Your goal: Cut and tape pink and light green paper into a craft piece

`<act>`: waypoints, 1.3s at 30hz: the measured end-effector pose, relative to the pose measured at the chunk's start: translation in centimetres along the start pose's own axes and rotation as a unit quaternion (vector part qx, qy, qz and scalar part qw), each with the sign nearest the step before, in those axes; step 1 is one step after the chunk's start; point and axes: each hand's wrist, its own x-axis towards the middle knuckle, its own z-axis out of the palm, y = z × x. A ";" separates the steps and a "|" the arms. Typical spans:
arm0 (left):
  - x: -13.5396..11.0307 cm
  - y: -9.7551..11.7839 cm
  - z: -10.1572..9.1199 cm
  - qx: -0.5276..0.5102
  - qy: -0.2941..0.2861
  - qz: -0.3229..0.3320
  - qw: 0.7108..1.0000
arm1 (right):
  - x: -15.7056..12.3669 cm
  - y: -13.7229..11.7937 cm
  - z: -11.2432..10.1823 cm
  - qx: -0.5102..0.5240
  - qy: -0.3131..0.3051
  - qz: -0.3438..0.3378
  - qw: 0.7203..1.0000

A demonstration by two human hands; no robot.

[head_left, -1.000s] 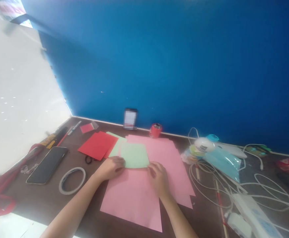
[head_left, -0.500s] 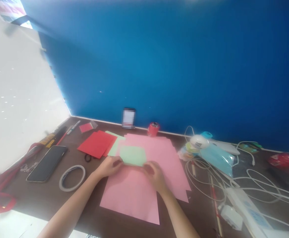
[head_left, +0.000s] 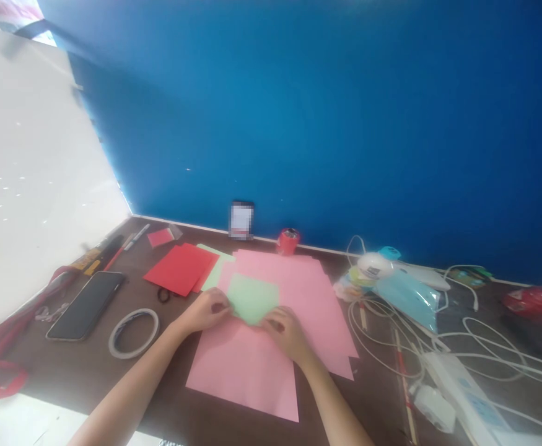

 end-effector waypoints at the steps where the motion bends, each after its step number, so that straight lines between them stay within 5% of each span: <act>1: 0.0 0.0 -0.1 0.003 -0.009 0.007 1.000 | 0.0 0.0 0.0 -0.007 -0.007 -0.007 1.000; 13: -0.2 -1.2 -0.5 0.008 -0.058 -0.008 0.998 | 0.0 0.3 -0.7 0.013 -0.032 -0.002 0.999; 39: 0.0 0.0 -0.5 0.015 -0.043 -0.006 0.999 | -0.1 -0.9 0.8 -0.073 0.009 -0.007 0.997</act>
